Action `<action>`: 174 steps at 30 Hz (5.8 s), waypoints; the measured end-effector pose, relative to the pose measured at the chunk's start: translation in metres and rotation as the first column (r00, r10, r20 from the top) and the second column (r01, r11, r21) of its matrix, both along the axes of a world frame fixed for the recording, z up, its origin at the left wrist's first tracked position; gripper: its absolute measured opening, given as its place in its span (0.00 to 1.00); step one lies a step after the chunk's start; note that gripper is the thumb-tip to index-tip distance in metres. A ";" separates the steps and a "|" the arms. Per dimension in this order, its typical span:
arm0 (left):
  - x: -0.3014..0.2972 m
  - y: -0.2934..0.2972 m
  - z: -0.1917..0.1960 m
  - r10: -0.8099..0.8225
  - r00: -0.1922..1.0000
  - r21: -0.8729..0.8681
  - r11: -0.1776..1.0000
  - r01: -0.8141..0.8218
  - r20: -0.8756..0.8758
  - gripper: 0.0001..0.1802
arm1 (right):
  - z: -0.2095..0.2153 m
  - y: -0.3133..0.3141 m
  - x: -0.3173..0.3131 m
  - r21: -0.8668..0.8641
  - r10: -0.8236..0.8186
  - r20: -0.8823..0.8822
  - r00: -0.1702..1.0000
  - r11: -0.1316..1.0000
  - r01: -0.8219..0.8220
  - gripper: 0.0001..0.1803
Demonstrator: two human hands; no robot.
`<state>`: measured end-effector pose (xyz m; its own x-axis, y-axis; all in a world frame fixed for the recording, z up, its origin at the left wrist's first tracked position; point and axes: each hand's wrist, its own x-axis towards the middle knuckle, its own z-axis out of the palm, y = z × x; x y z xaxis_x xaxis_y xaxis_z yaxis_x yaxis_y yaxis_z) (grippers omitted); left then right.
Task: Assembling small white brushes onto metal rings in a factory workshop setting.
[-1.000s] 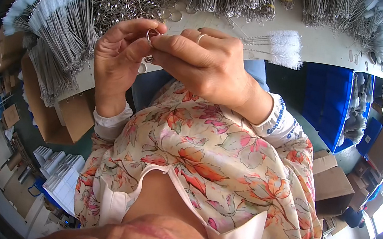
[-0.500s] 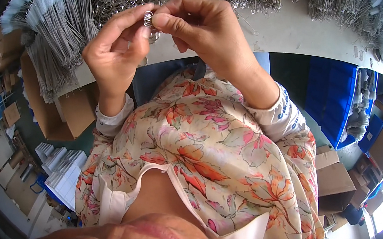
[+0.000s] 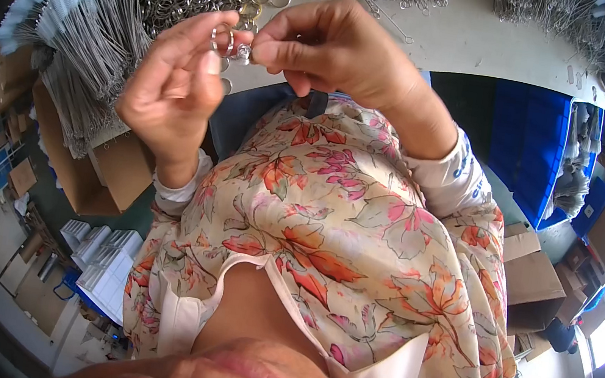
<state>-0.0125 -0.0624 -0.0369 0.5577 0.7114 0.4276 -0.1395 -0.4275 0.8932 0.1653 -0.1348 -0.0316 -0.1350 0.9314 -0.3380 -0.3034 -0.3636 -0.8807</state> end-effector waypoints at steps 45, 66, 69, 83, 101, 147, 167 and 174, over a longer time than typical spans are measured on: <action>-0.008 -0.003 -0.013 -0.068 0.997 -0.281 0.958 0.054 -0.039 0.14 | -0.011 -0.011 -0.014 0.105 -0.085 0.104 0.991 0.992 0.074 0.09; -0.005 0.000 -0.012 -0.069 0.992 -0.059 0.996 0.063 -0.101 0.15 | -0.010 -0.009 -0.010 0.159 -0.098 0.172 0.980 0.985 0.071 0.10; -0.005 0.000 -0.013 -0.026 0.997 0.082 0.996 0.033 -0.077 0.15 | -0.005 -0.010 -0.006 0.096 0.042 0.285 0.958 0.993 -0.073 0.06; -0.068 -0.019 -0.075 0.103 0.788 -0.096 0.975 -0.202 -0.606 0.08 | -0.091 -0.082 0.138 0.617 -0.629 0.760 -0.164 0.778 -0.122 0.09; 0.114 0.019 -0.053 0.191 0.921 0.730 0.671 0.129 -0.338 0.33 | -0.095 -0.036 0.050 0.415 -0.410 0.881 -0.236 0.909 -0.033 0.09; -0.188 0.160 0.016 0.883 0.310 0.223 0.401 -0.889 -0.353 0.18 | -0.009 -0.017 0.050 0.102 -0.357 -0.201 0.912 0.919 0.382 0.12; -0.256 0.190 -0.061 0.621 0.010 0.538 0.686 -0.490 -0.783 0.14 | 0.006 0.010 0.227 0.476 -0.382 0.874 -0.300 0.795 0.375 0.11; -0.207 0.180 -0.040 0.586 -0.106 0.560 0.685 -0.466 -0.804 0.14 | 0.012 -0.005 0.262 0.496 -0.594 0.800 0.084 0.733 0.466 0.11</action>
